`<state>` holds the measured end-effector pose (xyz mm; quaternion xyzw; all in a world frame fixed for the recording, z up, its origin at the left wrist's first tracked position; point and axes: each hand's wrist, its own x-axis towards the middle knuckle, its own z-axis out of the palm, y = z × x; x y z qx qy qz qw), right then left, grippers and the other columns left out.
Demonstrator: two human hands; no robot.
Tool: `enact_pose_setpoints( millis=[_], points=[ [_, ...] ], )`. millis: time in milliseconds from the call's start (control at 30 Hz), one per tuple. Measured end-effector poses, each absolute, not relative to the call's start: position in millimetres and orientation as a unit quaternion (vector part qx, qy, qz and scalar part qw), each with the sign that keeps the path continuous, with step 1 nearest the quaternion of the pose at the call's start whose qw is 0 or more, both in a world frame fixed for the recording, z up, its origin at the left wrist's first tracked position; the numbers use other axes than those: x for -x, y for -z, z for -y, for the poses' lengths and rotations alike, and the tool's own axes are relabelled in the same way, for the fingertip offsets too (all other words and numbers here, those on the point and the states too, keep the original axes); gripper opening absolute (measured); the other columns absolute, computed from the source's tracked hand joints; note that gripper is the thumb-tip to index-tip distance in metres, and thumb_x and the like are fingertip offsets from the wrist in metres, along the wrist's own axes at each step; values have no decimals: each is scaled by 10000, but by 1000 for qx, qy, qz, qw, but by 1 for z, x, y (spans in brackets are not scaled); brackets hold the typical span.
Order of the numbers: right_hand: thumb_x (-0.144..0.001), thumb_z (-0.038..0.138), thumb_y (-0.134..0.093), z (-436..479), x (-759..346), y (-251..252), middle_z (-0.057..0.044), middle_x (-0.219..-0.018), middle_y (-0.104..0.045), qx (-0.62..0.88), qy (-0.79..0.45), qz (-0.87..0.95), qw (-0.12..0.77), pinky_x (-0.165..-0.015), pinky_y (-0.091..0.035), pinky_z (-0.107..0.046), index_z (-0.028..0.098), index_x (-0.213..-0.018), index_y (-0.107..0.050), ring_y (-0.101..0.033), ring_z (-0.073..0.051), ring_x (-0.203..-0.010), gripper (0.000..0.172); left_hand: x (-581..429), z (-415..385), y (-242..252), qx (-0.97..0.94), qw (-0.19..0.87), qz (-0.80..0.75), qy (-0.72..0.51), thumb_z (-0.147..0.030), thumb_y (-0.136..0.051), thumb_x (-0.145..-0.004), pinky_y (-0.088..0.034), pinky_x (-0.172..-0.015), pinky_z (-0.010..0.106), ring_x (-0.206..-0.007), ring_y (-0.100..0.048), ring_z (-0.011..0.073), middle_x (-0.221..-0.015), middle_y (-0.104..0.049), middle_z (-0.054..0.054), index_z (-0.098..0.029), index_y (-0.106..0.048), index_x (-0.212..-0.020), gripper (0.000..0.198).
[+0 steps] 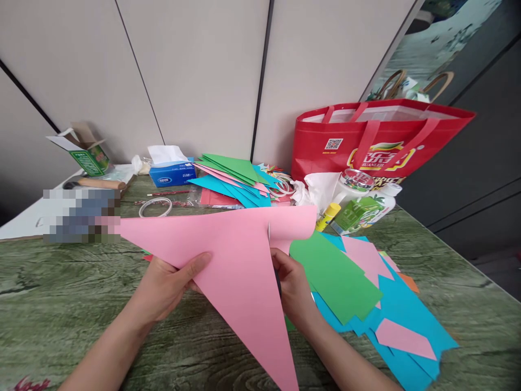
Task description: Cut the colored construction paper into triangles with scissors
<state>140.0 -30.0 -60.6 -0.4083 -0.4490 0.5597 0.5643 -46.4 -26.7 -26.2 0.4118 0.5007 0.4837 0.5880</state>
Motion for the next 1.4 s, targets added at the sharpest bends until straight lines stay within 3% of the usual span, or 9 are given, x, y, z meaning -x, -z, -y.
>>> enact_pose_setpoints(
  millis=[567, 1067, 1400],
  points=[
    [-533, 94, -668, 30, -141, 65, 20, -620, -677, 415, -556, 438, 572, -484, -428, -210, 178, -711, -679, -554, -116, -516, 197, 46, 28, 25, -417, 586, -500, -482, -288, -697, -634, -528, -482, 272, -614, -597, 171, -734, -683, 17, -197, -631, -859, 251],
    [-591, 75, -636, 28, -145, 66, -8, -754, -656, 408, -518, 484, 575, -595, -453, -235, 184, -822, -612, -573, -152, -678, 257, 40, 30, 20, -405, 600, -506, -468, -276, -719, -596, -537, -456, 289, -599, -626, 197, -727, -695, 28, -192, -637, -830, 261],
    [-569, 90, -662, 28, -144, 65, 6, -712, -654, 407, -525, 472, 579, -565, -436, -221, 181, -785, -613, -564, -141, -638, 239, 40, 30, 20, -399, 601, -508, -471, -281, -732, -572, -546, -467, 304, -618, -638, 213, -750, -704, 45, -183, -641, -829, 289]
  ],
)
